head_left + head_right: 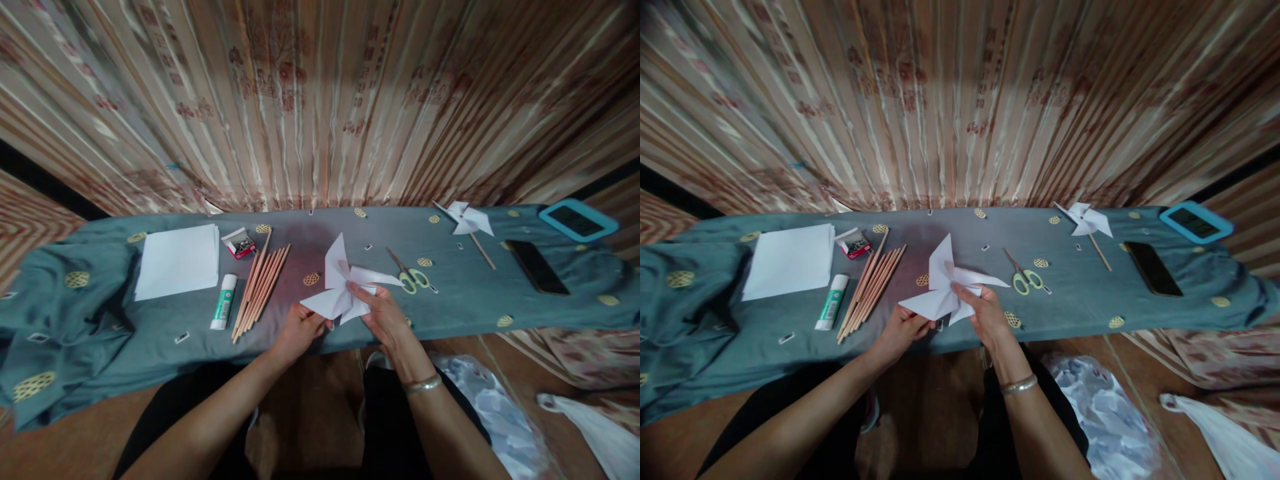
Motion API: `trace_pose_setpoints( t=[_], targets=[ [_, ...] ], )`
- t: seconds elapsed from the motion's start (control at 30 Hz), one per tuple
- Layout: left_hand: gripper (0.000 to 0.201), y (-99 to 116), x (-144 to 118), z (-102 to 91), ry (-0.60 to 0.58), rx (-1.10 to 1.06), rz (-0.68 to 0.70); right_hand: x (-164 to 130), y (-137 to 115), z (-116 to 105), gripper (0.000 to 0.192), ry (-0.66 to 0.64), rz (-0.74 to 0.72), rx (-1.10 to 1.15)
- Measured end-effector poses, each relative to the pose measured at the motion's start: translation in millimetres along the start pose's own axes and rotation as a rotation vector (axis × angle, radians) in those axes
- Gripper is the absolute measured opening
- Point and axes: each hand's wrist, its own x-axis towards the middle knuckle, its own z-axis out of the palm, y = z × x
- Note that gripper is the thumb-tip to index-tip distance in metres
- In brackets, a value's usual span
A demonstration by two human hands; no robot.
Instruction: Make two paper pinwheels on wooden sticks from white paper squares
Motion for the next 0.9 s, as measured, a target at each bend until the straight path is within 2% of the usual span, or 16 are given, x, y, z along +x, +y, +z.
trace_pose_setpoints(
  t=[0.27, 0.67, 0.9],
  targets=[
    [0.031, -2.5, -0.6, 0.1, 0.023, 0.005, 0.0, 3.2, 5.0, 0.5, 0.028, 0.023, -0.01, -0.003],
    [0.032, 3.7, -3.1, 0.5, 0.066, 0.009, -0.008, 4.4, 9.8, 5.9, 0.034, 0.046, -0.015, 0.008],
    [0.034, 4.8, -2.9, -2.5, 0.082, 0.011, -0.02, 4.9, 11.0, 11.7, 0.028, 0.058, -0.036, -0.001]
  ],
)
